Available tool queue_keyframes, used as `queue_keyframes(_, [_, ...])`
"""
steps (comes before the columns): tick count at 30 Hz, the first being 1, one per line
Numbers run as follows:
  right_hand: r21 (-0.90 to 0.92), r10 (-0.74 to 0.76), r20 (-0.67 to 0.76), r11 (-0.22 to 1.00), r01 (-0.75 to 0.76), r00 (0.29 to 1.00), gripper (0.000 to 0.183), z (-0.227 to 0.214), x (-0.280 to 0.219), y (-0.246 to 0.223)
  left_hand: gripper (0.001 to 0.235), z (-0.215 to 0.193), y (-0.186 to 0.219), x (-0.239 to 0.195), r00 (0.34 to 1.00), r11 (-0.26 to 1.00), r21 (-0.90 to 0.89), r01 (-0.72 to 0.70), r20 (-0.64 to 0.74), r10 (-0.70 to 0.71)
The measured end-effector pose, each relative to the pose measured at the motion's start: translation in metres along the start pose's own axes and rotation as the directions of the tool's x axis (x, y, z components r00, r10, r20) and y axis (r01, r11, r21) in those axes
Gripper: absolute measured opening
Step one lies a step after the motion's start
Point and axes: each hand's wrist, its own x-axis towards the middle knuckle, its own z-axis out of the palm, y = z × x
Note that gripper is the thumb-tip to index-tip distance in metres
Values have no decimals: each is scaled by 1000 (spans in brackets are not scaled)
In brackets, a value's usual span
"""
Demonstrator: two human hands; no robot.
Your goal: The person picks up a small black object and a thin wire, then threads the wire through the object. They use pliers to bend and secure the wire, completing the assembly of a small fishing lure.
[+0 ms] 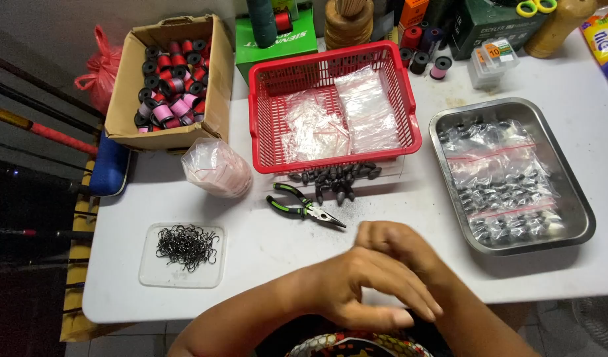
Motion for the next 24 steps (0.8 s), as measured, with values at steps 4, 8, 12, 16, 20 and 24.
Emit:
queue_keyframes(4, [-144, 71, -107, 986, -86, 992, 35, -20, -6, 4, 20, -3, 2, -5, 994, 998, 16, 64, -90, -62])
queue_keyframes(8, [-95, 93, -1, 991, -93, 996, 31, -18, 0, 7, 20, -3, 0, -7, 996, 998, -4, 60, -72, -60])
queue_keyframes(12, [-124, -68, -77, 991, 58, 995, 35, -35, -13, -12, 22, -19, -4, -31, 944, 965, 166, 202, -296, -147])
queue_keyframes(16, [-360, -180, -152, 926, 115, 972, 32, -60, -30, -37, 15, -45, -12, -50, 808, 920, 262, 291, -582, -89])
queue_keyframes(20, [-662, -324, -299, 748, 50, 897, 21, -59, -33, -45, 15, -65, -27, -72, 623, 785, 516, 342, -750, 222])
queue_keyframes(24, [-931, -510, -281, 351, -101, 813, 5, -49, -25, -48, 19, -70, -35, -85, 552, 646, 604, 466, -769, 322])
